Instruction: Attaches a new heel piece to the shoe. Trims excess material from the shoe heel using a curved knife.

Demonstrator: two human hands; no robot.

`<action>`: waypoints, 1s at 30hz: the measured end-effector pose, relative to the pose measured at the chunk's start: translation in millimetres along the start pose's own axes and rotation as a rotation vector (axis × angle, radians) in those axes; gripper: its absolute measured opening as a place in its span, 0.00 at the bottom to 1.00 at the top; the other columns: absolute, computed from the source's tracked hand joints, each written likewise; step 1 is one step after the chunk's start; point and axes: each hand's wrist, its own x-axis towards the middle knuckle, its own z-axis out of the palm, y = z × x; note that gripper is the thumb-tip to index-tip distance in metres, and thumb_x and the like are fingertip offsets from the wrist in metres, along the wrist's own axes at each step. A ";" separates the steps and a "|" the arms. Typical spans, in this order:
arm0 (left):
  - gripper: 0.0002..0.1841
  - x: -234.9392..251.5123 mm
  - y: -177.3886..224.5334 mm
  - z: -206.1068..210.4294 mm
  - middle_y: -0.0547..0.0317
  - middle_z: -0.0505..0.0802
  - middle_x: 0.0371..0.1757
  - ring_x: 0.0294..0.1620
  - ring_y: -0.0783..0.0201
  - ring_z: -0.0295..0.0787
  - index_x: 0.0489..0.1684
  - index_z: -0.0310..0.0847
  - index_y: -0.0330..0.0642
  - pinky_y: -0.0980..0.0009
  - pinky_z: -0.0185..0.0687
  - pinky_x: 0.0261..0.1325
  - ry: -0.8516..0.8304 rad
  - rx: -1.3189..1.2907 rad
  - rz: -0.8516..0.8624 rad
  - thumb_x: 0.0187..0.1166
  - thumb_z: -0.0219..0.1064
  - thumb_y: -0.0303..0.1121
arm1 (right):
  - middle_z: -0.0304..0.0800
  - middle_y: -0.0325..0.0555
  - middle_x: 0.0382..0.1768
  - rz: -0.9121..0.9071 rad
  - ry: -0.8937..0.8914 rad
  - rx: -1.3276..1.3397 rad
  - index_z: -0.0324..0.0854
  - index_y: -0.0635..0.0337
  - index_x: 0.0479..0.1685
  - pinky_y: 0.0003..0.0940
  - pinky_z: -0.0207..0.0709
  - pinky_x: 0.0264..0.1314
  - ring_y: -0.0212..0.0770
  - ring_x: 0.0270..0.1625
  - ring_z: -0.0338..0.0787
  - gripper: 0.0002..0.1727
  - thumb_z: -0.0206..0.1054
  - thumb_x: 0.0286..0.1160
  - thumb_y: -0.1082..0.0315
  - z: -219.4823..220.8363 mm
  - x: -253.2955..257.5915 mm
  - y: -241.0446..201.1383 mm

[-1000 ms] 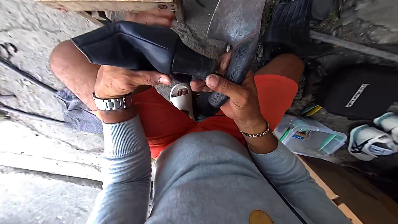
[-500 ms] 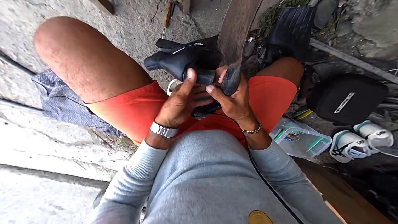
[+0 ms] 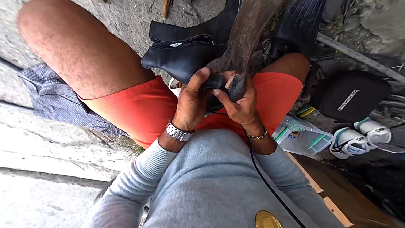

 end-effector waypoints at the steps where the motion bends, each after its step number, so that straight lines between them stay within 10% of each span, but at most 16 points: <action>1: 0.16 0.6 0.6 1.5 0.55 0.93 0.61 0.60 0.60 0.91 0.64 0.83 0.49 0.63 0.87 0.63 0.007 0.032 0.008 0.88 0.59 0.44 | 0.86 0.51 0.54 0.000 0.016 -0.054 0.74 0.68 0.60 0.31 0.87 0.56 0.37 0.55 0.89 0.21 0.74 0.69 0.78 3.8 1.2 0.9; 5: 0.15 3.5 10.3 -3.1 0.55 0.92 0.63 0.63 0.61 0.90 0.65 0.85 0.44 0.64 0.86 0.67 -0.098 0.130 0.130 0.89 0.61 0.37 | 0.83 0.59 0.66 -0.068 0.062 -0.183 0.74 0.73 0.65 0.40 0.86 0.67 0.45 0.65 0.88 0.22 0.73 0.75 0.72 8.2 9.6 -2.0; 11: 0.18 9.6 41.3 -14.5 0.44 0.88 0.69 0.66 0.53 0.88 0.67 0.79 0.36 0.56 0.84 0.72 -0.257 0.130 0.286 0.91 0.58 0.41 | 0.86 0.41 0.32 -0.041 0.213 -0.338 0.76 0.62 0.53 0.31 0.86 0.26 0.33 0.25 0.86 0.15 0.74 0.77 0.65 -43.1 -6.9 -6.5; 17: 0.23 9.6 103.6 9.9 0.63 0.89 0.64 0.61 0.64 0.86 0.68 0.81 0.51 0.62 0.85 0.64 -0.429 0.176 0.605 0.82 0.67 0.54 | 0.86 0.36 0.31 0.100 0.275 -0.353 0.77 0.62 0.52 0.24 0.84 0.26 0.27 0.25 0.85 0.17 0.75 0.75 0.61 -75.0 -23.4 2.6; 22: 0.20 42.1 146.1 30.7 0.56 0.88 0.69 0.68 0.61 0.85 0.72 0.74 0.42 0.64 0.82 0.71 -0.520 0.273 0.908 0.85 0.67 0.36 | 0.87 0.38 0.33 0.064 0.262 -0.317 0.78 0.68 0.50 0.21 0.84 0.28 0.25 0.27 0.85 0.18 0.75 0.76 0.61 -64.3 -17.2 2.8; 30: 0.21 123.3 117.6 23.8 0.44 0.91 0.57 0.60 0.49 0.91 0.63 0.75 0.30 0.48 0.86 0.72 0.020 0.157 0.719 0.74 0.75 0.23 | 0.90 0.42 0.34 0.029 0.147 -0.408 0.83 0.66 0.59 0.25 0.85 0.35 0.25 0.33 0.88 0.29 0.62 0.85 0.44 -31.1 -4.9 -18.0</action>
